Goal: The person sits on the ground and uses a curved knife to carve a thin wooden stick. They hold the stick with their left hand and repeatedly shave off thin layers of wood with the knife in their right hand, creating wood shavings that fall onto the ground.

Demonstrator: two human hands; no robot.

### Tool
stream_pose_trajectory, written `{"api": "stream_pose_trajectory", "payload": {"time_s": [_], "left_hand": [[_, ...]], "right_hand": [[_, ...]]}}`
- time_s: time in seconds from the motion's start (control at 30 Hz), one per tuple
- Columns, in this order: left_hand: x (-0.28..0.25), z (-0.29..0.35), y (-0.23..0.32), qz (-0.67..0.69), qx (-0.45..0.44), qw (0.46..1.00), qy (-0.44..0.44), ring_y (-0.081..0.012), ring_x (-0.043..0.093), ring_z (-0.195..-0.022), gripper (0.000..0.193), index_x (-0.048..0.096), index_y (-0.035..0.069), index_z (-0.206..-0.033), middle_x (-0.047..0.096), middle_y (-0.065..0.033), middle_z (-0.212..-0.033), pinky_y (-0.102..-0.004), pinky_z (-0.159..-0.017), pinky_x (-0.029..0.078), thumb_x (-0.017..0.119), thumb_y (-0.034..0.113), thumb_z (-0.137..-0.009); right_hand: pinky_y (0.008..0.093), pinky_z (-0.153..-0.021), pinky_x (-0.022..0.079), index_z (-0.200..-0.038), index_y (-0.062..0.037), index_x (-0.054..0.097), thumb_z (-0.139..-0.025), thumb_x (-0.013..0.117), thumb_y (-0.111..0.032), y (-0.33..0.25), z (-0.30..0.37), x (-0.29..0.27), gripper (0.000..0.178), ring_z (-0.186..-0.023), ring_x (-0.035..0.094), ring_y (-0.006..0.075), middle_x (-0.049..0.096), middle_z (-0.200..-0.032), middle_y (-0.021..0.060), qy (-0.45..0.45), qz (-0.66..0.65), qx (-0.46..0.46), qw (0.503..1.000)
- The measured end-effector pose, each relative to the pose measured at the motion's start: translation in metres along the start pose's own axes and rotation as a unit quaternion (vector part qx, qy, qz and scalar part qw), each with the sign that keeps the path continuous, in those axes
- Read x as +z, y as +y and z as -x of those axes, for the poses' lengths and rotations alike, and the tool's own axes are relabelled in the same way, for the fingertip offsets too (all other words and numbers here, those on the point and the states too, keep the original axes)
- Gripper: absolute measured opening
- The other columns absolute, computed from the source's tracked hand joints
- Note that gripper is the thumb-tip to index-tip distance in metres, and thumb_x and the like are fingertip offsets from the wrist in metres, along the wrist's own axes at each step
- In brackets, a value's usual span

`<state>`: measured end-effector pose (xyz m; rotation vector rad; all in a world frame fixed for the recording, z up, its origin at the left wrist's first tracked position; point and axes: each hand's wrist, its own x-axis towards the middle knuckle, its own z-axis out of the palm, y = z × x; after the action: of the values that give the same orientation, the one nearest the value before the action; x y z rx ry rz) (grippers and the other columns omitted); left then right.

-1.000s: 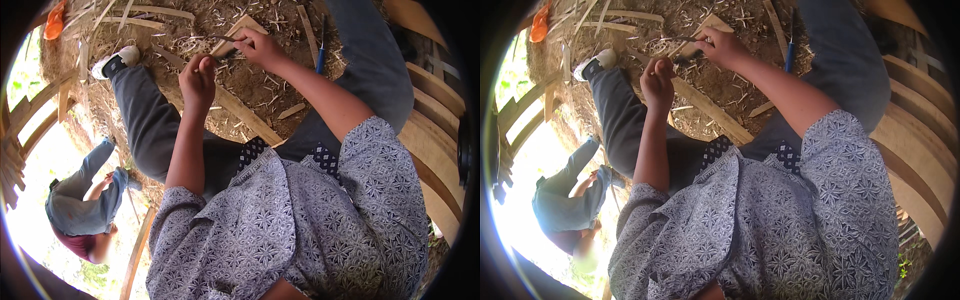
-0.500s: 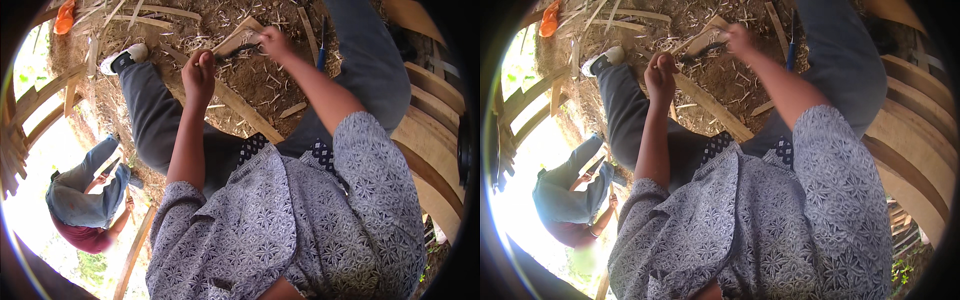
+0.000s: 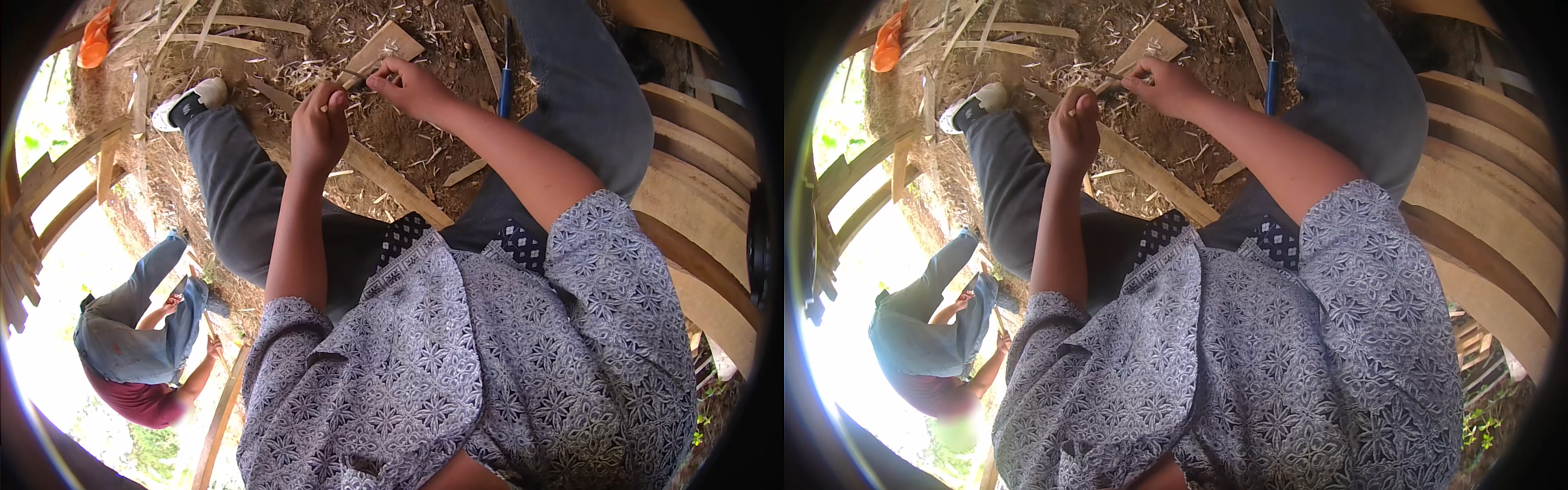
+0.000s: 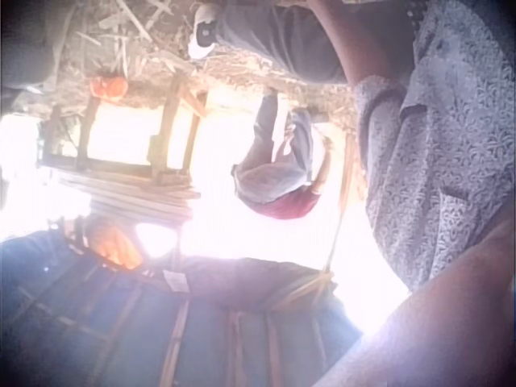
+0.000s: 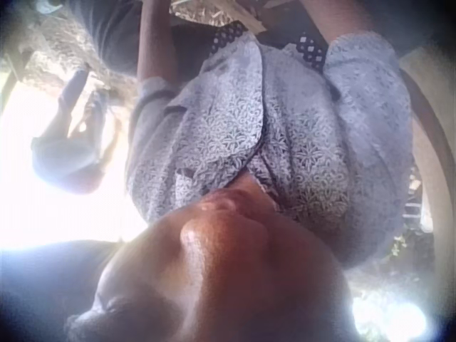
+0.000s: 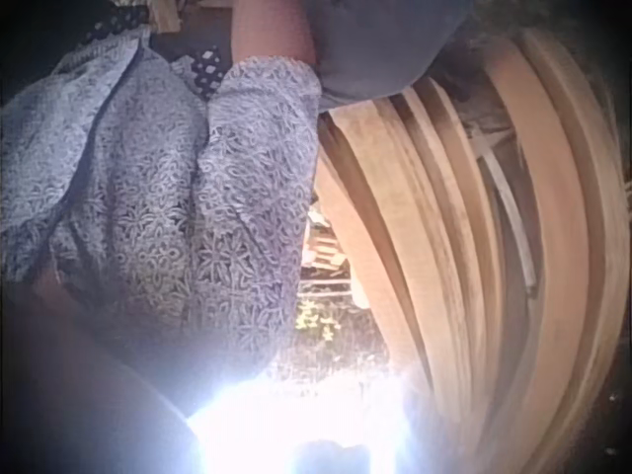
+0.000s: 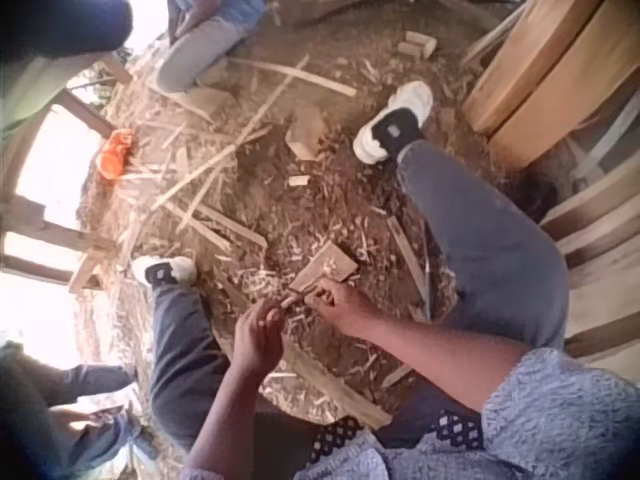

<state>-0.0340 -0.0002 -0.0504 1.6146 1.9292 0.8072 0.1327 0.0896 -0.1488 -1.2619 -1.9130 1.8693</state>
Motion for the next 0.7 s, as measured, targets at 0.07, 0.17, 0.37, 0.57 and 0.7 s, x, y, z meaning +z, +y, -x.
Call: {"api": "stream_pose_trajectory", "payload": {"time_s": [0.07,0.17,0.37,0.57,0.7], "left_hand": [[0.0,0.002,-0.002,0.001,0.007,1.0,-0.011,-0.0397,0.06,-0.071,0.021,0.058,0.001,-0.092,0.058,-0.0166,-0.076,-0.0436,-0.066,0.048,0.05,0.015,-0.104],[0.001,0.002,0.0,-0.003,0.013,1.0,-0.021,-0.0391,0.06,-0.072,0.019,0.058,0.001,-0.091,0.058,-0.0164,-0.077,-0.0431,-0.066,0.048,0.05,0.014,-0.103],[-0.002,-0.004,-0.005,0.021,0.012,1.0,-0.017,-0.0383,0.06,-0.073,0.019,0.058,0.001,-0.091,0.058,-0.0158,-0.078,-0.0418,-0.068,0.049,0.05,0.013,-0.103],[-0.002,0.0,-0.009,0.043,-0.011,0.999,0.005,-0.0364,0.061,-0.071,0.021,0.058,0.002,-0.093,0.059,-0.015,-0.077,-0.04,-0.067,0.049,0.047,0.014,-0.105],[0.002,0.003,-0.016,0.035,0.019,0.999,0.009,-0.0175,0.057,-0.065,0.04,0.059,0.001,-0.094,0.057,-0.0077,-0.071,-0.032,-0.065,0.047,0.04,0.032,-0.111]], "right_hand": [[0.0353,-0.065,0.049,-0.106,-0.0089,0.065,-0.096,0.065,-0.049,0.005,-0.002,0.003,0.041,-0.071,0.06,0.0161,0.063,-0.076,0.0064,-0.003,-0.004,0.006,1.0],[0.0376,-0.065,0.049,-0.103,-0.0094,0.066,-0.095,0.066,-0.047,0.028,-0.011,-0.001,0.038,-0.071,0.063,0.0191,0.065,-0.077,0.0089,0.028,0.032,-0.004,0.999],[0.0411,-0.066,0.051,-0.1,-0.0109,0.068,-0.093,0.068,-0.047,0.08,-0.022,-0.005,0.036,-0.075,0.068,0.027,0.067,-0.08,0.0122,0.082,0.094,-0.031,0.992],[0.035,-0.065,0.049,-0.105,-0.0105,0.067,-0.096,0.066,-0.047,0.031,-0.01,-0.004,0.037,-0.07,0.062,0.0168,0.064,-0.078,0.0067,0.045,0.07,0.006,0.997],[0.0325,-0.061,0.047,-0.105,-0.0107,0.067,-0.096,0.066,-0.049,0.014,-0.011,0.005,0.039,-0.064,0.058,0.0144,0.062,-0.071,0.0031,0.022,0.027,0.008,0.999]]}}
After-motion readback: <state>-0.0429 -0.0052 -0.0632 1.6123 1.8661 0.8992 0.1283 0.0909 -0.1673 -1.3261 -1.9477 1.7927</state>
